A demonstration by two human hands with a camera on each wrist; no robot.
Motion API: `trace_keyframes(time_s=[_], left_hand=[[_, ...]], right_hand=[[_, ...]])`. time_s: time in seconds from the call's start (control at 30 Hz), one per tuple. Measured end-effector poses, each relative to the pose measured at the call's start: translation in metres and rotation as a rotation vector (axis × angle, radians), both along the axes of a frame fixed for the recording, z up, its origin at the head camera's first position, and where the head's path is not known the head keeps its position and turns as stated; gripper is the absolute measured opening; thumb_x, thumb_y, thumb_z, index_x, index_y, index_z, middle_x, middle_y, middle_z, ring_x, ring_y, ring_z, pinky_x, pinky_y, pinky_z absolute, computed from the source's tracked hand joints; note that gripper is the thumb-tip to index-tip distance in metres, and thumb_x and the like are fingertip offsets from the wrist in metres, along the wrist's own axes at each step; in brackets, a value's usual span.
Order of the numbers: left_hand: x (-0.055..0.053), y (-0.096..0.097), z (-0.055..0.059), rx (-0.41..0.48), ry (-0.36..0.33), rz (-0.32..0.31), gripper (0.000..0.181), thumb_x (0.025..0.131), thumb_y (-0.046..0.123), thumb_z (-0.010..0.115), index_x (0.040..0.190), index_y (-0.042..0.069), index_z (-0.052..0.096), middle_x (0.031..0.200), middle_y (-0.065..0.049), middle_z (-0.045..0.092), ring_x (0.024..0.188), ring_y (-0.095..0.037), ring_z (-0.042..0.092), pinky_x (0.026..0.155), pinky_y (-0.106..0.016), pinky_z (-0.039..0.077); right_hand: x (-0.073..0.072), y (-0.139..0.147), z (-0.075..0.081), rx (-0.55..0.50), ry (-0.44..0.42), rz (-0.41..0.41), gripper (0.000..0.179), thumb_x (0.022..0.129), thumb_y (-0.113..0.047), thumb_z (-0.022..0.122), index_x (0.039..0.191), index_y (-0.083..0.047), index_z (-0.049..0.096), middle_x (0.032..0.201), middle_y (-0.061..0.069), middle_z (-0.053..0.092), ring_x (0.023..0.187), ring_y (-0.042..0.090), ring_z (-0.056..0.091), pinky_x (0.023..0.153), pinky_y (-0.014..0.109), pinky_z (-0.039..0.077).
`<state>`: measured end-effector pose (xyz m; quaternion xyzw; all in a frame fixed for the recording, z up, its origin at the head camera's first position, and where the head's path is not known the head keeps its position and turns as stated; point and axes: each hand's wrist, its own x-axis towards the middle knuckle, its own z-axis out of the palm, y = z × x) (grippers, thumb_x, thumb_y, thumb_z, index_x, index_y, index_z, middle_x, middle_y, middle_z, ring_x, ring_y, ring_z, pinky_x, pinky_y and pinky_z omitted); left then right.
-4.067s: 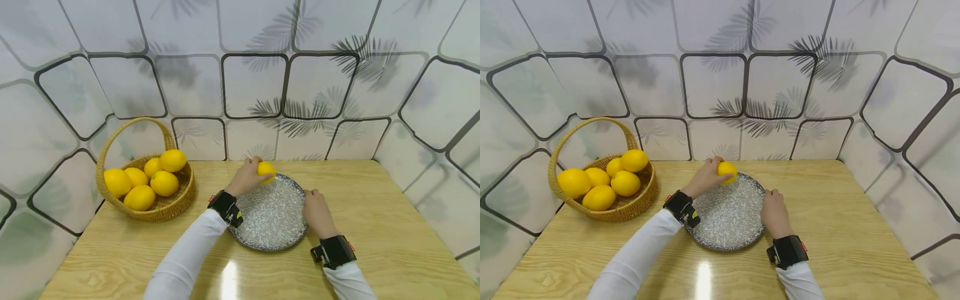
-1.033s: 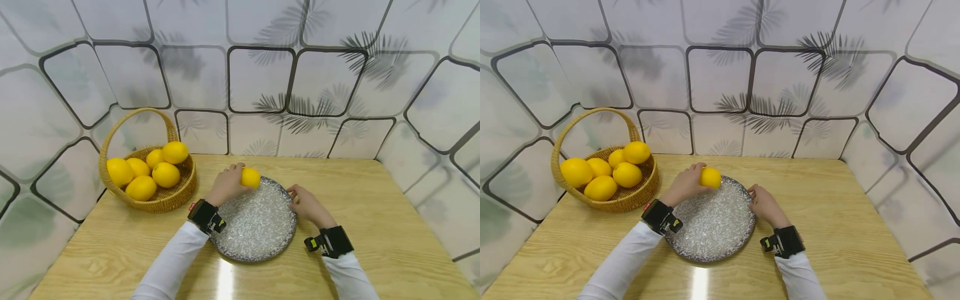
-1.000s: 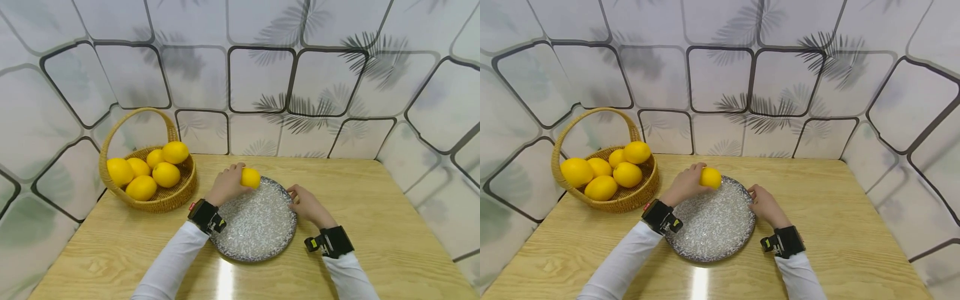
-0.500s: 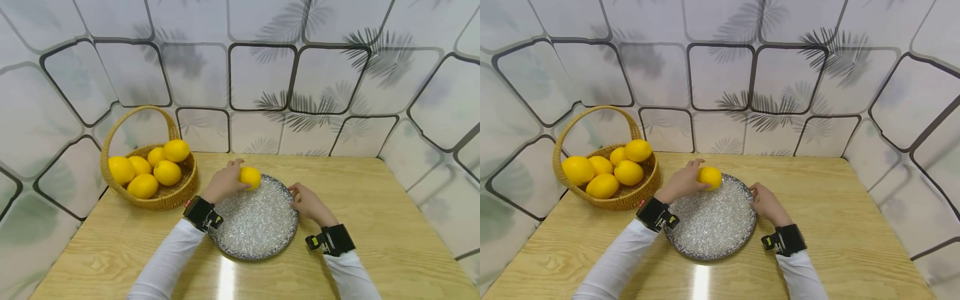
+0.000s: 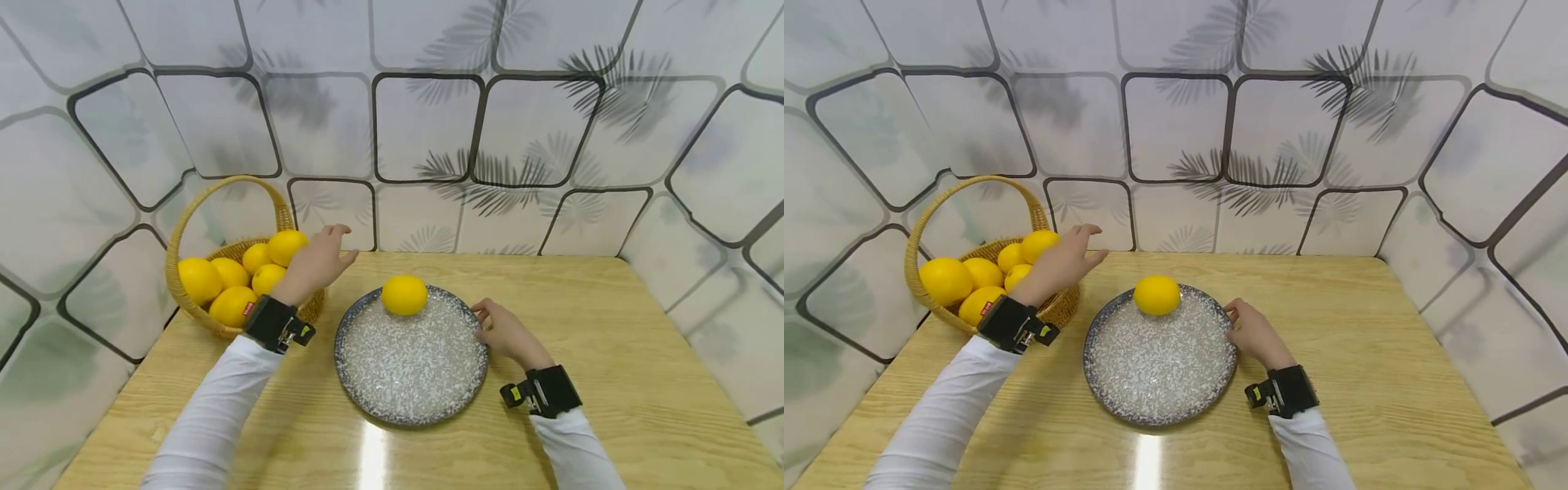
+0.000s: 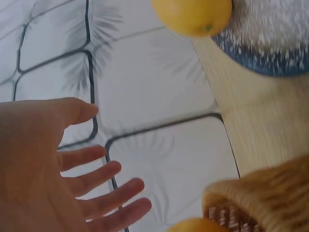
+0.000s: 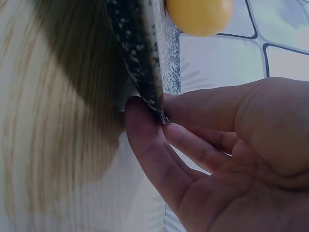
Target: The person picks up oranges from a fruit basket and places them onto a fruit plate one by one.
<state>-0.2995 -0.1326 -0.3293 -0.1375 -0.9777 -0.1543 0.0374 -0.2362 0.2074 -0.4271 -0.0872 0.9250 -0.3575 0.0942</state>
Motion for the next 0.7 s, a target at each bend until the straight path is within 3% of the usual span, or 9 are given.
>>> trace_keyframes(time_s=[0.27,0.4,0.53,0.7], left_hand=[[-0.024,-0.037,0.006,-0.028,-0.041,0.096,0.054,0.099,0.034,0.048,0.137,-0.005,0.043,0.133,-0.034,0.052,0.117,-0.047,0.049,0.097,-0.059,0.046],[-0.025,-0.052,0.004,-0.040,-0.019,0.157,0.054,0.099,0.032,0.048,0.137,-0.006,0.043,0.133,-0.036,0.049,0.119,-0.052,0.044,0.103,-0.062,0.039],[-0.025,-0.060,0.005,-0.064,-0.015,0.216,0.058,0.098,0.031,0.049,0.137,-0.010,0.041,0.133,-0.040,0.046,0.117,-0.056,0.042,0.101,-0.065,0.039],[-0.029,-0.073,0.008,-0.056,-0.159,0.235,0.070,0.098,0.035,0.045,0.145,-0.014,0.027,0.140,-0.045,0.036,0.122,-0.060,0.036,0.104,-0.069,0.035]], right_hand=[[0.000,-0.001,-0.002,-0.015,-0.001,-0.010,0.044,0.090,0.000,0.059,0.132,0.006,0.048,0.112,0.026,0.058,0.076,0.023,0.050,0.061,0.029,0.041],[0.000,-0.001,-0.004,-0.007,-0.009,-0.020,0.044,0.089,-0.001,0.060,0.131,0.005,0.048,0.111,0.025,0.058,0.078,0.023,0.052,0.061,0.029,0.042],[0.000,0.000,-0.004,0.011,-0.017,-0.029,0.043,0.089,-0.001,0.060,0.131,0.005,0.048,0.111,0.025,0.058,0.079,0.024,0.053,0.062,0.030,0.043],[-0.002,0.000,-0.002,0.021,-0.018,-0.038,0.044,0.089,-0.001,0.059,0.131,0.005,0.048,0.111,0.024,0.059,0.080,0.024,0.053,0.063,0.031,0.044]])
